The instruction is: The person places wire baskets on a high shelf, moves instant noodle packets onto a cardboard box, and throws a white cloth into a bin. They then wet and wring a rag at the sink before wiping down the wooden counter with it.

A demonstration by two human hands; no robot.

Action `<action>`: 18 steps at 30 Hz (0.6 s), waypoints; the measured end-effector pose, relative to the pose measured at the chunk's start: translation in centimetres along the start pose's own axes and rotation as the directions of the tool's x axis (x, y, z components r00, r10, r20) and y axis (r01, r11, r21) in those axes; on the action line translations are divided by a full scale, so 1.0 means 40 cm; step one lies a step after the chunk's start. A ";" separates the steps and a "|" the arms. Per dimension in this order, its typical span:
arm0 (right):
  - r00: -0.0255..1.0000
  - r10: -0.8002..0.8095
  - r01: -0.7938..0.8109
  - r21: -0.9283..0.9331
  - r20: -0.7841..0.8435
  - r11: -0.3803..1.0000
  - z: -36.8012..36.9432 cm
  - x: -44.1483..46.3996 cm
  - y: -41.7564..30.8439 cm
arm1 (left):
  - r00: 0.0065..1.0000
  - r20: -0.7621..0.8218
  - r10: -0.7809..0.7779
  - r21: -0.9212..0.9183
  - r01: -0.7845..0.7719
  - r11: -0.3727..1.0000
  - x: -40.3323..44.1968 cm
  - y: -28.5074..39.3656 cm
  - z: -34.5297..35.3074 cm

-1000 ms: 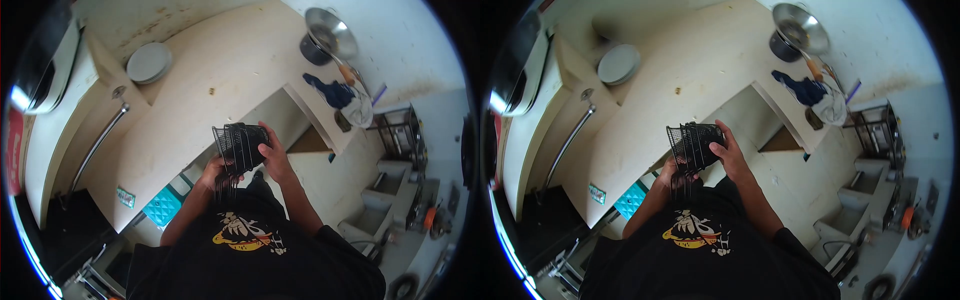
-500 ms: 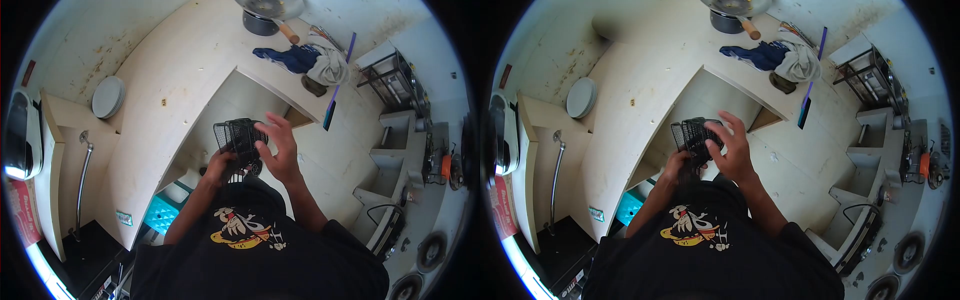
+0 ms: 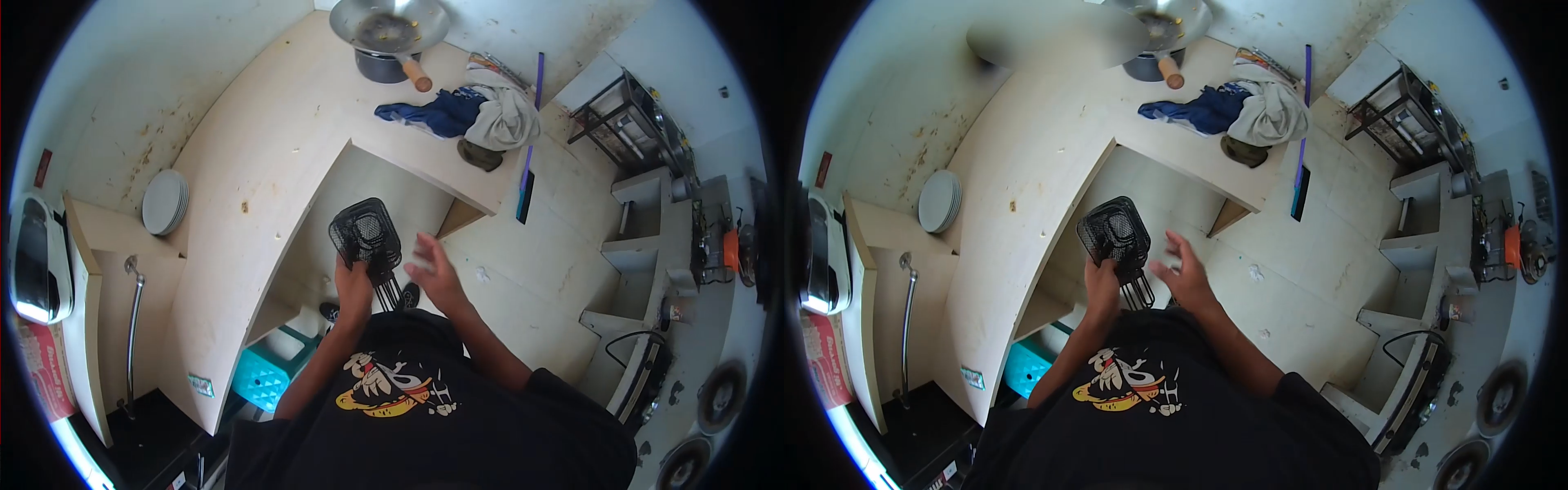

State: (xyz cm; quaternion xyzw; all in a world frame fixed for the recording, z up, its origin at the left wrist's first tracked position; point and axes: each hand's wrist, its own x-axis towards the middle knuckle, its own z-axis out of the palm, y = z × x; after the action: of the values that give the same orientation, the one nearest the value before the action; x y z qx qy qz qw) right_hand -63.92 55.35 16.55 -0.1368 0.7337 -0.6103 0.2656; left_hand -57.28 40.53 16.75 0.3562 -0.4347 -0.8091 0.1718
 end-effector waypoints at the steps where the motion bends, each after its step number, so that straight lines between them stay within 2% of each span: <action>1: 0.977 0.187 -0.205 0.209 0.103 0.956 0.000 -0.012 0.007 | 0.999 -0.028 0.026 -0.005 -0.026 1.000 -0.003 -0.006 0.011; 2: 0.911 0.335 -0.406 0.386 0.239 0.829 0.002 -0.021 0.011 | 0.999 -0.016 0.035 0.148 -0.032 0.989 -0.004 -0.012 0.021; 3: 0.844 0.401 -0.532 0.457 0.356 0.713 0.004 -0.029 0.011 | 0.999 -0.001 0.042 0.296 -0.040 0.954 -0.006 -0.018 0.033; 4: 0.833 0.389 -0.546 0.472 0.393 0.692 0.001 -0.036 0.011 | 0.999 0.014 0.046 0.438 -0.048 0.898 -0.011 -0.027 0.041; 5: 0.821 0.377 -0.562 0.487 0.429 0.668 -0.003 -0.045 0.013 | 0.992 0.074 0.107 0.411 -0.128 0.903 0.005 -0.076 0.031; 6: 0.807 0.364 -0.578 0.501 0.464 0.644 -0.005 -0.055 0.016 | 0.988 0.121 0.100 0.458 -0.145 0.877 0.008 -0.087 0.036; 7: 0.876 0.338 -0.475 0.494 0.343 0.728 0.003 -0.055 0.070 | 0.981 0.168 0.092 0.502 -0.166 0.849 0.011 -0.094 0.042; 10: 0.890 0.357 -0.451 0.427 0.285 0.784 -0.036 -0.052 0.137 | 0.961 0.270 0.055 0.568 -0.205 0.797 0.035 -0.145 0.057; 14: 0.862 0.468 -0.496 0.522 0.197 0.694 -0.067 -0.054 0.071 | 0.956 0.289 -0.051 0.609 -0.143 0.780 0.060 -0.181 0.111; 16: 0.858 0.487 -0.471 0.631 0.164 0.616 -0.085 -0.044 0.060 | 0.915 0.388 -0.108 0.562 -0.142 0.815 0.095 -0.237 0.113; 18: 0.873 0.476 -0.441 0.592 0.107 0.675 -0.128 -0.024 0.099 | 0.852 0.496 -0.168 0.498 -0.120 0.859 0.120 -0.258 0.134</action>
State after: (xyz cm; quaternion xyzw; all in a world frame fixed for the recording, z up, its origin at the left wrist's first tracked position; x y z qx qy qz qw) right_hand -65.51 60.91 13.52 0.1599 0.5201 -0.7273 0.4184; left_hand -64.14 46.62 8.14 0.1609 -0.6589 -0.7320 -0.0643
